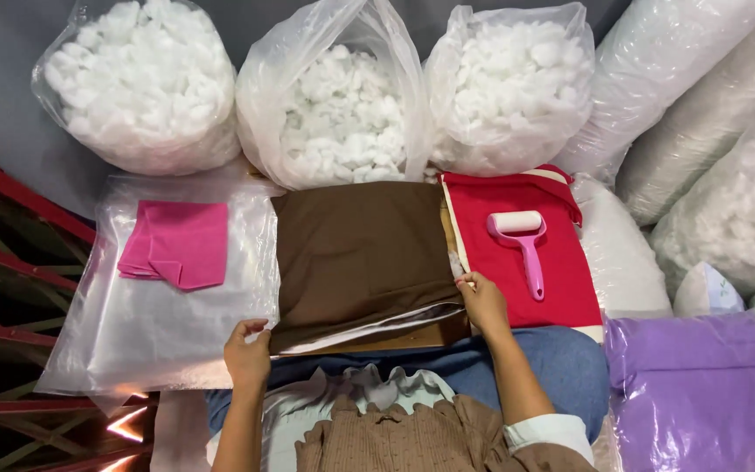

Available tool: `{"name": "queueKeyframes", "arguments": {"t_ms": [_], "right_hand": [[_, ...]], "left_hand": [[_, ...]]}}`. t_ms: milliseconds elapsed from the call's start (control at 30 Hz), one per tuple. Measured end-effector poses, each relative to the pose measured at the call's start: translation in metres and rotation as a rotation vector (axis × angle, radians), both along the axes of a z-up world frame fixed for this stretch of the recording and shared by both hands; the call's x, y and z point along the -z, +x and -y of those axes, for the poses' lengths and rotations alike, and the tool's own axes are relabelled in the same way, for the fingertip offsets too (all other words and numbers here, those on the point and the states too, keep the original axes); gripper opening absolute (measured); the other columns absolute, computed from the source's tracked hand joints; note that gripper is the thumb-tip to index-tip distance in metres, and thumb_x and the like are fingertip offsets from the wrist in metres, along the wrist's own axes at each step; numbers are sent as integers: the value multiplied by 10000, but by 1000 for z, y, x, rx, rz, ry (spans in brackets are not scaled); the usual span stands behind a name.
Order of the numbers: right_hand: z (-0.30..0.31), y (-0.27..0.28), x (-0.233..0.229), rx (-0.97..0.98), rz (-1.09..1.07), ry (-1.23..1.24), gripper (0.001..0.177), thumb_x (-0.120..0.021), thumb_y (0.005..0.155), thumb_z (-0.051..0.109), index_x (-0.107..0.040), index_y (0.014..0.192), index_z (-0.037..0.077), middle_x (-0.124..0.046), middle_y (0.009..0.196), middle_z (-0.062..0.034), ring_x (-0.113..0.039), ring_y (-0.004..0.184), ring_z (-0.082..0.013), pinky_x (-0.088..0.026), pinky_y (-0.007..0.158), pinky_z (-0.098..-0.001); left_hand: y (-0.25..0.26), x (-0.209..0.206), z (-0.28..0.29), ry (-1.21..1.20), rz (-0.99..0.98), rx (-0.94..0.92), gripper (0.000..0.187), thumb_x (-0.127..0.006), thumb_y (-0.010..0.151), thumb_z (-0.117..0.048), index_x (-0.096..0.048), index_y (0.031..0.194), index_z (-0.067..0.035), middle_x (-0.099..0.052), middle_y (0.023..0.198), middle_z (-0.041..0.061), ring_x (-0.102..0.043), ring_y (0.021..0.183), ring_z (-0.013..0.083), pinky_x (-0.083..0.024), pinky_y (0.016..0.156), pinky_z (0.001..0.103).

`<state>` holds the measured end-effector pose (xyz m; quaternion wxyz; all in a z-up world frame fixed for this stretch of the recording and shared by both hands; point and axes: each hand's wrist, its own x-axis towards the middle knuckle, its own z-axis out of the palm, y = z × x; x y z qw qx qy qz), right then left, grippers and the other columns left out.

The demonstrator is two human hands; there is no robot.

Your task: Stuffing a pillowcase with fiberfill, smoothing it out, and cleaning the exterior with a lint roller.

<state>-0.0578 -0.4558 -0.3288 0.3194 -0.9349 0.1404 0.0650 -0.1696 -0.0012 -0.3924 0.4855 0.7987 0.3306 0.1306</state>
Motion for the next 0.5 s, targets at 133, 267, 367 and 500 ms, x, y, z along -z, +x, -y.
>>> {"name": "queueKeyframes", "arguments": {"t_ms": [133,267,367,500], "right_hand": [[-67,-34,-72,-19,254,-217,405,-545,975,315,-530,1360,191,-648,1103,-152,-663,931,-402,-527,766,-523],[-126,-44,-62,-396,534,-255,504,-541,990,330,-492,1464,167,-476,1456,-172,-413,1351,-420,-331,1094,-582],[-136,-41,-51,-542,236,-354,567,-412,1059,494,-370,1585,287,-317,1630,-169,-240,1493,-479,-214,1147,-712],[-145,-23,-90,-463,136,-211,559,-356,1077,507,-421,1569,249,-325,1641,-170,-205,1509,-485,-171,1182,-689]], "left_hand": [[-13,-98,59,206,16,62,257,-617,919,-125,-688,1164,-151,-556,1205,104,-600,801,242,-516,775,375],[9,-120,122,619,177,333,452,-593,956,-334,-598,1386,-194,-450,1500,209,-366,1393,441,-283,1111,579],[35,-116,129,596,-92,632,525,-426,1039,-482,-451,1531,-302,-282,1643,134,-162,1531,432,-112,1189,645],[55,-178,141,413,-330,671,574,-331,1064,-549,-404,1573,-292,-180,1709,133,-42,1569,438,-17,1208,667]]}}
